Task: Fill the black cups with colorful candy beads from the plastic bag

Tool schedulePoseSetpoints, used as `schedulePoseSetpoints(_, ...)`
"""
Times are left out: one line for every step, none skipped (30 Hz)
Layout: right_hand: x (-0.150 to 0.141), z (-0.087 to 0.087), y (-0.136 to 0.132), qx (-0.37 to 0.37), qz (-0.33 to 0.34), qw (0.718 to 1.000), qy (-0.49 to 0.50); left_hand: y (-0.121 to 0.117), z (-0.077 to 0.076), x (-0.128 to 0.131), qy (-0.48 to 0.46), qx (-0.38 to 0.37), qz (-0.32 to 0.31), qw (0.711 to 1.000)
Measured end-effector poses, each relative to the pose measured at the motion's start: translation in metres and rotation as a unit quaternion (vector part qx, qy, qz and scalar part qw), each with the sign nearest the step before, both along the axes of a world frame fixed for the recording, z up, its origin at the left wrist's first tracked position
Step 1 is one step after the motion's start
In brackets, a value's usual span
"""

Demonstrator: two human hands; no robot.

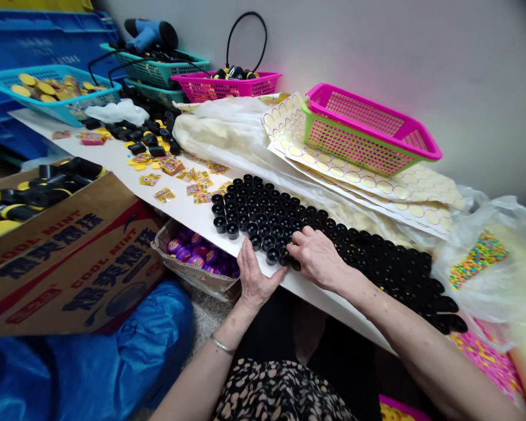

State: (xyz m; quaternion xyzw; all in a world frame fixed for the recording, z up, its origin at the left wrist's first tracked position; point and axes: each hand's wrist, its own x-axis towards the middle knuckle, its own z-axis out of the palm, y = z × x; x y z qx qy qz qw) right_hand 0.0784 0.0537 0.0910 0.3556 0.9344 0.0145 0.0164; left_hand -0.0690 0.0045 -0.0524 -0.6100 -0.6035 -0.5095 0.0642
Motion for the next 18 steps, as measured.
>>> schedulePoseSetpoints(0.001, 0.002, 0.000, -0.007, -0.005, 1.000, 0.012, 0.000, 0.000, 0.000, 0.000, 0.001, 0.000, 1.000)
schedulePoseSetpoints(0.003, 0.004, 0.000, -0.018, -0.013, 0.999, 0.034, 0.000, 0.000, 0.000, 0.002, 0.002, 0.001, 1.000)
schedulePoseSetpoints(0.007, 0.007, -0.001, -0.031, -0.025, 0.997, 0.064, 0.001, 0.000, -0.001, 0.003, 0.002, 0.002, 1.000)
schedulePoseSetpoints(0.013, 0.009, -0.003, -0.045, -0.041, 0.992, 0.107, 0.001, 0.000, -0.001, 0.005, 0.001, 0.003, 1.000)
schedulePoseSetpoints(0.022, 0.012, -0.006, -0.057, -0.060, 0.983, 0.162, 0.001, 0.000, -0.001, 0.007, 0.000, 0.005, 1.000)
schedulePoseSetpoints(0.034, 0.013, -0.009, -0.066, -0.083, 0.969, 0.225, 0.002, 0.000, -0.001, 0.009, -0.001, 0.007, 1.000)
schedulePoseSetpoints(0.050, 0.013, -0.012, -0.069, -0.110, 0.948, 0.292, 0.002, 0.000, -0.002, 0.009, -0.001, 0.010, 1.000)
schedulePoseSetpoints(0.070, 0.011, -0.016, -0.065, -0.141, 0.921, 0.358, 0.003, 0.000, -0.002, 0.012, 0.000, 0.012, 1.000)
schedulePoseSetpoints(0.093, 0.007, -0.020, -0.054, -0.181, 0.889, 0.416, 0.004, -0.001, -0.003, 0.014, 0.003, 0.014, 1.000)
schedulePoseSetpoints(0.119, 0.002, -0.024, -0.034, -0.229, 0.854, 0.465, 0.005, -0.002, -0.004, 0.017, 0.006, 0.015, 1.000)
schedulePoseSetpoints(0.148, -0.003, -0.028, -0.005, -0.287, 0.818, 0.498, 0.007, -0.003, -0.005, 0.020, 0.008, 0.015, 1.000)
schedulePoseSetpoints(0.179, -0.008, -0.031, 0.033, -0.352, 0.781, 0.515, 0.010, -0.004, -0.005, 0.020, 0.010, 0.018, 1.000)
schedulePoseSetpoints(0.209, -0.013, -0.034, 0.077, -0.421, 0.745, 0.511, 0.012, -0.005, -0.006, 0.018, 0.006, 0.020, 1.000)
schedulePoseSetpoints(0.238, -0.016, -0.037, 0.116, -0.489, 0.717, 0.483, 0.015, -0.005, -0.007, 0.017, 0.003, 0.021, 1.000)
schedulePoseSetpoints(0.264, -0.018, -0.038, 0.144, -0.547, 0.701, 0.434, 0.016, -0.005, -0.007, 0.016, -0.001, 0.021, 1.000)
schedulePoseSetpoints(0.286, -0.019, -0.039, 0.158, -0.591, 0.699, 0.370, 0.018, -0.005, -0.007, 0.015, -0.008, 0.020, 1.000)
schedulePoseSetpoints(0.303, -0.020, -0.037, 0.151, -0.621, 0.709, 0.298, 0.018, -0.004, -0.007, 0.013, -0.016, 0.020, 1.000)
schedulePoseSetpoints(0.316, -0.020, -0.035, 0.129, -0.636, 0.725, 0.232, 0.018, -0.003, -0.006, 0.009, -0.025, 0.021, 0.999)
